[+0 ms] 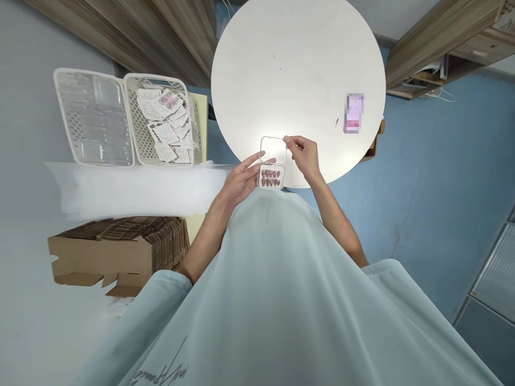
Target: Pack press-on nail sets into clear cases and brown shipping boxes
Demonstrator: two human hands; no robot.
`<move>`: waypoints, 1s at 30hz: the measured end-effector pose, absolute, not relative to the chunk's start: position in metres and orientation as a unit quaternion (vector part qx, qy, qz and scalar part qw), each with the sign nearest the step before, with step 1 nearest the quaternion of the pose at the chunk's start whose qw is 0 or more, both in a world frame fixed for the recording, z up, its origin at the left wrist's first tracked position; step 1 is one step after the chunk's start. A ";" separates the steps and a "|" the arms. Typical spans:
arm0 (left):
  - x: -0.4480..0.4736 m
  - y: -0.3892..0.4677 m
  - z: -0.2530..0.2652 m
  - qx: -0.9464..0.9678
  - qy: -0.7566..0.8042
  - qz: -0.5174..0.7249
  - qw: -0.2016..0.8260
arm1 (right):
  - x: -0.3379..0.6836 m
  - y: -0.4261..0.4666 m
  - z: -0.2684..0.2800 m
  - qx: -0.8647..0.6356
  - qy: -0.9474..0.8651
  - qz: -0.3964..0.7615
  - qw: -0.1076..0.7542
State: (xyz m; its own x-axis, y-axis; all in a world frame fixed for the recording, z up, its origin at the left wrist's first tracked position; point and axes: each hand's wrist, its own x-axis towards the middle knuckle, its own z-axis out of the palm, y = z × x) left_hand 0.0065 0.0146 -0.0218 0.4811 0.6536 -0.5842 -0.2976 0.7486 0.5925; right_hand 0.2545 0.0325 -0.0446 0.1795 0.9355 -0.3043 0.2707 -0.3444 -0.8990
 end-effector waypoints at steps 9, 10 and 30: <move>0.006 0.017 -0.024 0.204 0.440 0.286 0.826 | 0.249 0.026 -0.006 -0.651 -0.472 0.453 0.385; 0.007 0.017 -0.022 0.202 0.442 0.288 0.825 | 0.248 0.022 0.003 -0.646 -0.475 0.457 0.385; 0.004 0.037 -0.008 0.321 0.410 0.314 0.794 | 0.239 -0.036 -0.002 -0.581 -0.428 0.582 0.375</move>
